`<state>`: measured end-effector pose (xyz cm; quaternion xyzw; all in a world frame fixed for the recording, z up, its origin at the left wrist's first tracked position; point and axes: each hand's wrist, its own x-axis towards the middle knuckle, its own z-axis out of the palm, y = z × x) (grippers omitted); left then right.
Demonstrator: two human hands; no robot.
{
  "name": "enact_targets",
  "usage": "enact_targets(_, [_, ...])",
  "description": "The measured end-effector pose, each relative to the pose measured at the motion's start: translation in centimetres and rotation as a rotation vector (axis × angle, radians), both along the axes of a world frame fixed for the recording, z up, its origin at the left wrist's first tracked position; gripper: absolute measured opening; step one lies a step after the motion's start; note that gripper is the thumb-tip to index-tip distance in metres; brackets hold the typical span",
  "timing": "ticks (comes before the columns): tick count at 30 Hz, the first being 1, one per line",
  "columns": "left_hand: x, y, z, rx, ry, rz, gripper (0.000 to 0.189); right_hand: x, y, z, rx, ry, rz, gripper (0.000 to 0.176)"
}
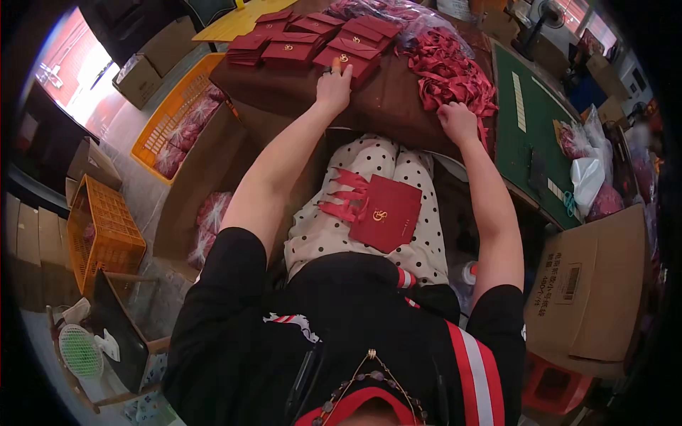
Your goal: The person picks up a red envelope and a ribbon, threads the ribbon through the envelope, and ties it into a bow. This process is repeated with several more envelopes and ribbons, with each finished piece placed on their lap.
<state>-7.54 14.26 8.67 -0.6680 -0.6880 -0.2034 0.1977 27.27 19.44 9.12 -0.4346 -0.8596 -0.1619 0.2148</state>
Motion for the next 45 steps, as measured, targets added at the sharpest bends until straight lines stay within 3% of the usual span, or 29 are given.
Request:
enact_targets(2, [0.5, 1.4, 0.7, -0.062, 0.008, 0.007, 0.075, -0.6, 0.5, 3.0, -0.244, 0.336, -0.062, 0.017])
enact_targets(4, [1.0, 2.4, 0.1, -0.094, 0.062, 0.014, 0.086, 0.1, 3.2, 5.0, -0.297, 0.698, 0.030, 0.022])
enact_targets(5, [1.2, 3.0, -0.1, -0.093, 0.061, 0.010, 0.086, 0.5, 4.7, 6.2, -0.498, 1.035, 0.151, 0.026])
enact_targets(7, [2.0, 3.4, 0.0, -0.182, 0.041, 0.037, 0.081, 1.6, 6.3, 10.1, -0.397, 1.199, 0.111, 0.023])
enact_targets(8, [2.0, 3.8, -0.3, -0.184, 0.042, 0.029, 0.081, 2.4, 7.6, 12.0, -0.494, 1.335, 0.126, 0.023])
enact_targets(10, [1.7, 4.5, -1.2, -0.110, 0.165, 0.061, 0.072, 3.5, 6.9, 16.2, -0.540, 1.534, 0.228, 0.023])
enact_targets(11, [1.7, 3.7, -0.5, -0.080, 0.190, 0.011, 0.051, 3.9, 5.9, 18.4, -0.488, 1.594, 0.318, 0.022])
enact_targets(14, [0.4, 5.5, -1.7, 0.002, 0.252, -0.022, 0.021, 6.2, 5.1, 22.8, -0.426, 1.560, 0.476, 0.018])
enact_targets(16, [0.5, 5.0, -0.8, 0.007, 0.269, -0.010, 0.017, 7.4, 3.4, 23.8, -0.410, 1.549, 0.471, 0.018])
enact_targets(17, [0.4, 4.5, -0.2, 0.010, 0.289, 0.007, 0.017, 7.9, 2.4, 24.0, -0.398, 1.540, 0.470, 0.018])
enact_targets(20, [-0.5, 2.5, 2.2, 0.351, 0.288, -0.088, 0.020, 7.3, -3.7, 22.6, -0.414, 1.491, 0.530, 0.018])
enact_targets(21, [-1.2, 2.2, 2.7, 0.518, 0.199, -0.205, 0.024, 6.8, -6.0, 21.7, -0.460, 1.510, 0.590, 0.018])
enact_targets(22, [-1.3, 0.6, 3.8, 0.561, 0.161, -0.263, 0.026, 6.1, -8.8, 20.6, -0.512, 1.500, 0.504, 0.018])
enact_targets(26, [1.8, -10.6, 7.0, 0.692, 0.074, -0.469, 0.037, 4.4, -16.1, 14.1, -0.684, 1.389, 0.412, 0.017])
enact_targets(28, [2.7, -15.9, 3.2, 0.558, 0.096, -0.537, 0.044, 3.5, -18.4, 10.2, -0.801, 1.313, 0.400, 0.013])
enact_targets(31, [5.2, -24.8, -0.3, 0.324, -0.003, -0.868, 0.045, 1.2, -21.3, 4.5, -0.990, 1.156, 0.349, 0.010])
enact_targets(32, [5.5, -26.8, -1.8, 0.245, 0.077, -0.930, 0.044, 0.5, -22.4, 2.8, -1.118, 1.058, 0.244, 0.011])
enact_targets(33, [5.3, -27.9, -4.1, 0.076, 0.085, -0.985, 0.044, -0.1, -22.4, -0.3, -1.156, 1.030, 0.362, 0.014])
enact_targets(35, [5.5, -29.1, -5.5, -0.156, -0.061, -0.989, 0.043, -2.3, -24.2, -3.4, -1.209, 0.975, 0.332, 0.015])
enact_targets(37, [5.6, -29.5, -5.6, -0.198, -0.034, -0.939, 0.037, -3.3, -24.9, -6.5, -1.258, 0.949, 0.323, 0.015])
enact_targets(39, [5.8, -29.9, -4.7, -0.338, -0.317, -0.808, 0.034, -3.6, -24.9, -8.6, -1.209, 0.836, 0.294, 0.014])
enact_targets(42, [8.0, -27.7, -4.6, -0.169, -0.593, -0.440, 0.041, -4.1, -25.2, -9.0, -1.191, 0.890, 0.274, 0.016])
enact_targets(45, [9.6, -26.4, -5.7, -0.363, -0.585, -0.251, 0.053, -4.4, -25.9, -8.1, -1.192, 0.900, 0.214, 0.017])
